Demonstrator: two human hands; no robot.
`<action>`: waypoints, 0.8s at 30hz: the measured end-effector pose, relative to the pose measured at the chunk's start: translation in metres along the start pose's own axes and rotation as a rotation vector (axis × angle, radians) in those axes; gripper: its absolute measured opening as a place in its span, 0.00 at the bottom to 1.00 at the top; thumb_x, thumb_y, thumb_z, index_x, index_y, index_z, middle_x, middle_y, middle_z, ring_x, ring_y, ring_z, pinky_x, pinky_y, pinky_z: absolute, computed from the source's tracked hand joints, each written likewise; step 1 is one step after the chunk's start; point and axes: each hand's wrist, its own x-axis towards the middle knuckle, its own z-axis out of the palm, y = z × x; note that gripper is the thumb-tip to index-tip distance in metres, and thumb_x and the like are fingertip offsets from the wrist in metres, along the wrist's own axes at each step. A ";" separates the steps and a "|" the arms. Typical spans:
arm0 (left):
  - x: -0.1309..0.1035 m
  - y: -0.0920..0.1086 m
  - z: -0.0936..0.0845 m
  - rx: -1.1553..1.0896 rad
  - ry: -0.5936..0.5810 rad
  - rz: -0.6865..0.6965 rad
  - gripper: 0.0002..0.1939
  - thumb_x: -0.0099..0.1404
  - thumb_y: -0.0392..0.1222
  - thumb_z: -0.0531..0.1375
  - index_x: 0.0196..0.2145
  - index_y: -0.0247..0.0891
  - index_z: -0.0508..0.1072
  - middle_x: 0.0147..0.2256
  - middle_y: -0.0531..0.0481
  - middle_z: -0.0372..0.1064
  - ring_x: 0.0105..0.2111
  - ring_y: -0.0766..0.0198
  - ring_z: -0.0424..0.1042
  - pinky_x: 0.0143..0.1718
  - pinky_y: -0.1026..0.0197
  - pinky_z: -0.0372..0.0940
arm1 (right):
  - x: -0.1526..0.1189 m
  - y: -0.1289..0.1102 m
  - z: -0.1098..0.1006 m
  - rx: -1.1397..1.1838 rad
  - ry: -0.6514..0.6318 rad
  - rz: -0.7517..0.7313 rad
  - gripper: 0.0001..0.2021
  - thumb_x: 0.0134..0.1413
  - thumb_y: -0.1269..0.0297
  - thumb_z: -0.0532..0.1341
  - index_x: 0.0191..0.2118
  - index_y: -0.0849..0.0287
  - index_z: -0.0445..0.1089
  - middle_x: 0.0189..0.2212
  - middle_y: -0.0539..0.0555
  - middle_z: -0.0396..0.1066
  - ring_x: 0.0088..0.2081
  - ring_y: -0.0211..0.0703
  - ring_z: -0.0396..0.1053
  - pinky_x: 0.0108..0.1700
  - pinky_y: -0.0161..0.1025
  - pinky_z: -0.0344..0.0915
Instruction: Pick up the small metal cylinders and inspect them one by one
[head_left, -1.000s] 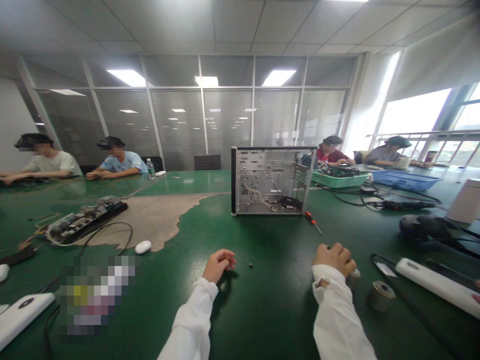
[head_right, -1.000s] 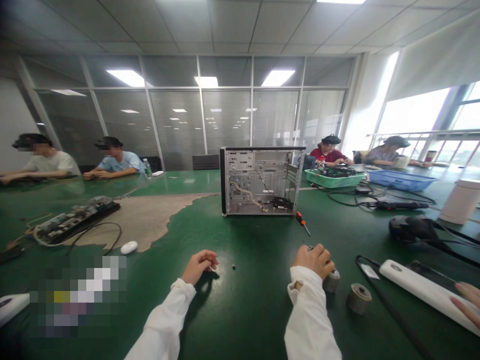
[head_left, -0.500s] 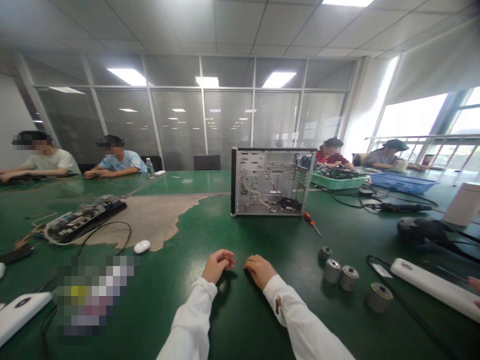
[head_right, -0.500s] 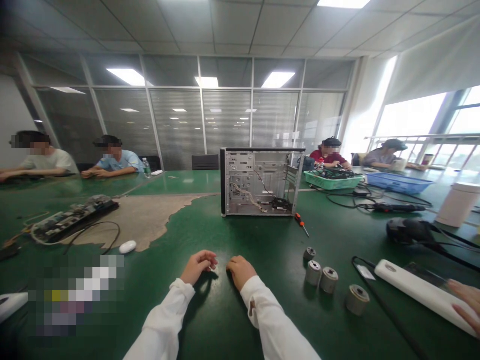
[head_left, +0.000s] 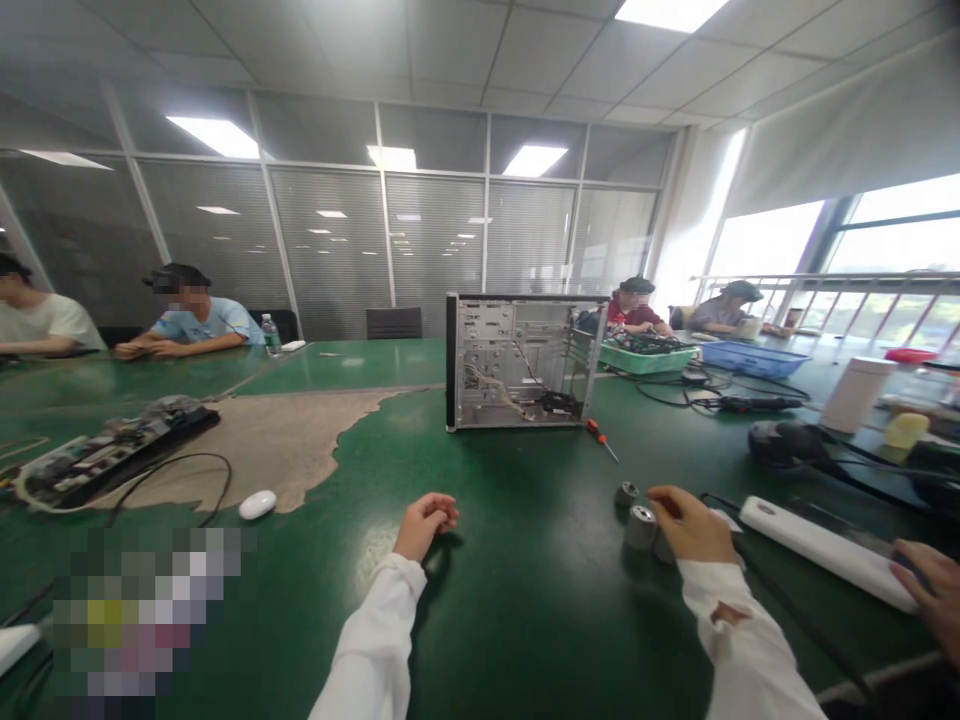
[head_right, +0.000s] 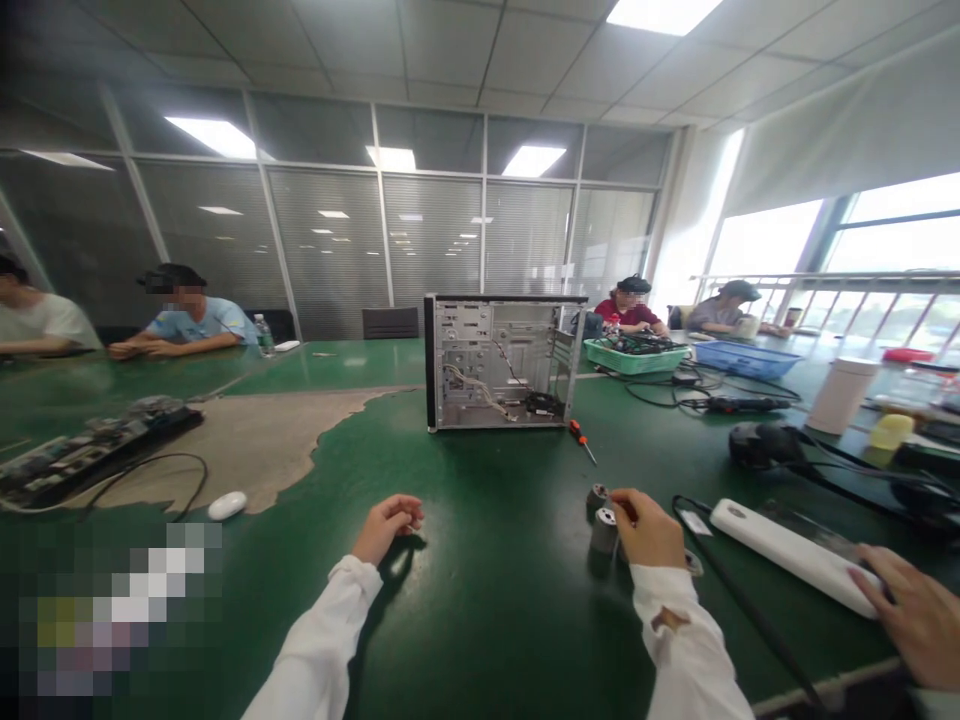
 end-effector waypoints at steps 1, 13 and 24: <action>0.001 0.000 0.000 -0.004 0.000 0.000 0.11 0.43 0.32 0.53 0.28 0.32 0.67 0.23 0.50 0.69 0.21 0.68 0.67 0.22 0.66 0.59 | -0.002 0.003 -0.002 -0.011 -0.026 0.010 0.12 0.42 0.61 0.49 0.28 0.57 0.67 0.23 0.51 0.68 0.25 0.40 0.65 0.28 0.36 0.59; 0.002 -0.002 -0.003 -0.031 -0.003 -0.007 0.11 0.42 0.32 0.54 0.28 0.32 0.68 0.23 0.49 0.69 0.21 0.68 0.67 0.22 0.66 0.60 | -0.003 0.002 0.011 -0.137 -0.165 -0.112 0.10 0.43 0.67 0.47 0.29 0.57 0.64 0.27 0.53 0.67 0.29 0.41 0.65 0.31 0.36 0.59; 0.003 -0.005 -0.004 -0.049 0.001 -0.019 0.11 0.43 0.33 0.55 0.29 0.32 0.68 0.24 0.49 0.70 0.22 0.67 0.68 0.23 0.65 0.61 | -0.002 -0.044 -0.020 -0.194 -0.114 -0.243 0.10 0.45 0.70 0.50 0.34 0.60 0.66 0.36 0.57 0.68 0.38 0.46 0.63 0.39 0.43 0.60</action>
